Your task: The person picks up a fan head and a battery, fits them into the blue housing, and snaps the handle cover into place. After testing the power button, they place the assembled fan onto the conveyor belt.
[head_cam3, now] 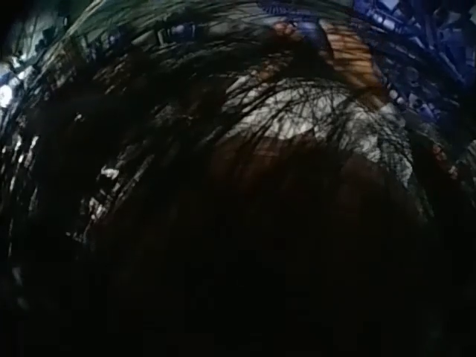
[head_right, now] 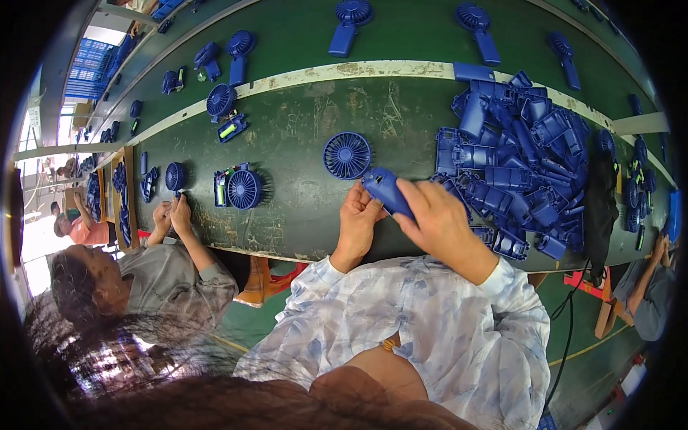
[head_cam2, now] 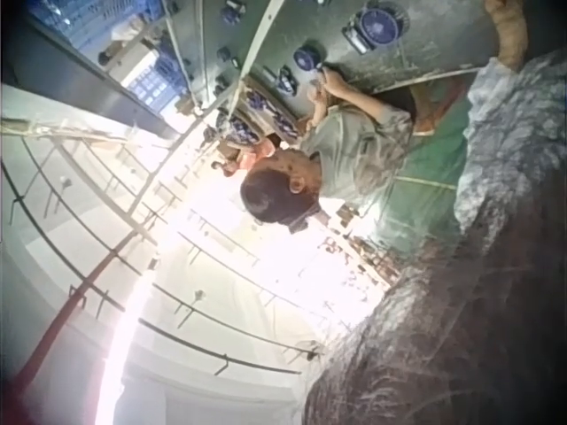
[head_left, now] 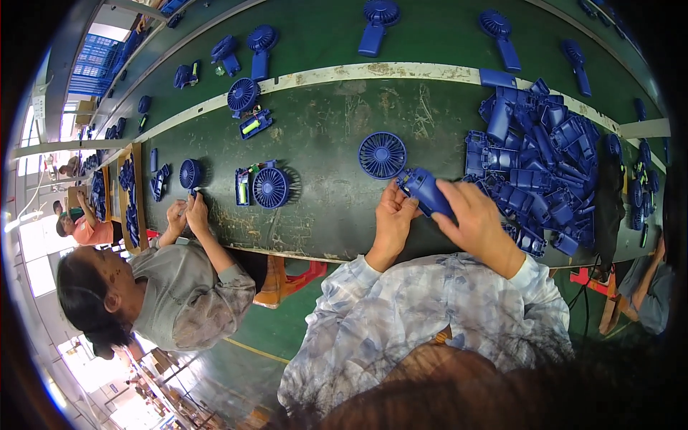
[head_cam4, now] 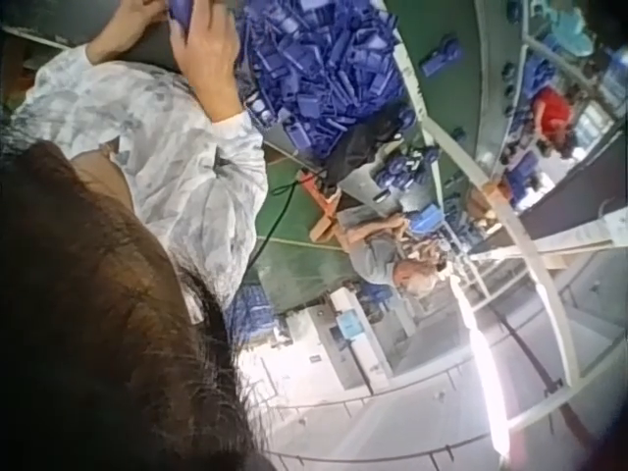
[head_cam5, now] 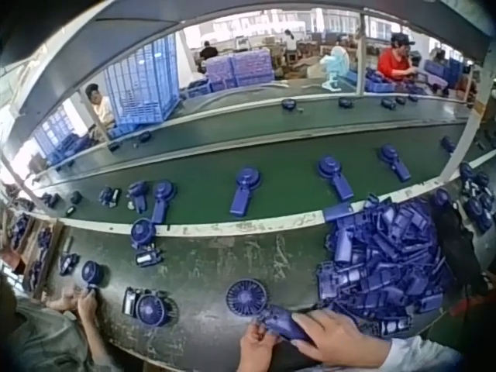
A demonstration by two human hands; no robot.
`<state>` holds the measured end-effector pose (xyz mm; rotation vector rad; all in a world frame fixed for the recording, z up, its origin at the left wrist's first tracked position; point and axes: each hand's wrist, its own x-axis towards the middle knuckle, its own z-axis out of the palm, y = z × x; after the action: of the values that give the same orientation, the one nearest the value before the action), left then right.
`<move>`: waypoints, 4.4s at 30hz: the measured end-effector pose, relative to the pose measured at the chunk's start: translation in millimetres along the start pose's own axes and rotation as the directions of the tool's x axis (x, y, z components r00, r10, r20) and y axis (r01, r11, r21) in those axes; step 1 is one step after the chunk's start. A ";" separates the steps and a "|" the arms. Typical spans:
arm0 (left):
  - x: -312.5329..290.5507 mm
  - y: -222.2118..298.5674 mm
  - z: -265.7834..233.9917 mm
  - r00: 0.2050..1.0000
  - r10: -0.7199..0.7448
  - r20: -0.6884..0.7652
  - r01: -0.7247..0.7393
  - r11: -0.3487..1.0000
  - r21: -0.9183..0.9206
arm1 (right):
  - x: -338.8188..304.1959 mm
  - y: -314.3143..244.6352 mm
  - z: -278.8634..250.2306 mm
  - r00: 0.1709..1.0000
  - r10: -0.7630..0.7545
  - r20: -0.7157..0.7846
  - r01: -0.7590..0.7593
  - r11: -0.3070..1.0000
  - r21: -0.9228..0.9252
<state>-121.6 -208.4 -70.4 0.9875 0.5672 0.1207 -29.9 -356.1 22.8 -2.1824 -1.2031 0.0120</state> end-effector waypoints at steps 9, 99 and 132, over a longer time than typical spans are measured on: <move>-2.6 0.4 2.9 0.999 0.029 0.037 -0.024 0.992 -0.127 | -7.5 -0.9 33.3 0.991 0.065 0.120 -0.050 0.992 -0.119; 13.6 62.0 38.1 0.897 -0.042 0.440 -0.020 0.991 0.134 | 36.7 88.2 21.4 0.803 0.155 0.576 -0.594 0.300 0.747; 31.6 106.7 -57.2 0.429 0.888 0.166 -0.334 -0.015 0.943 | 261.3 204.2 53.6 0.972 0.032 -0.233 -0.121 0.918 -0.377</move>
<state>-107.1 -94.8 -19.9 2.4222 0.5698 1.1371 260.4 -205.8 -54.6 -2.4900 -1.0579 -0.4659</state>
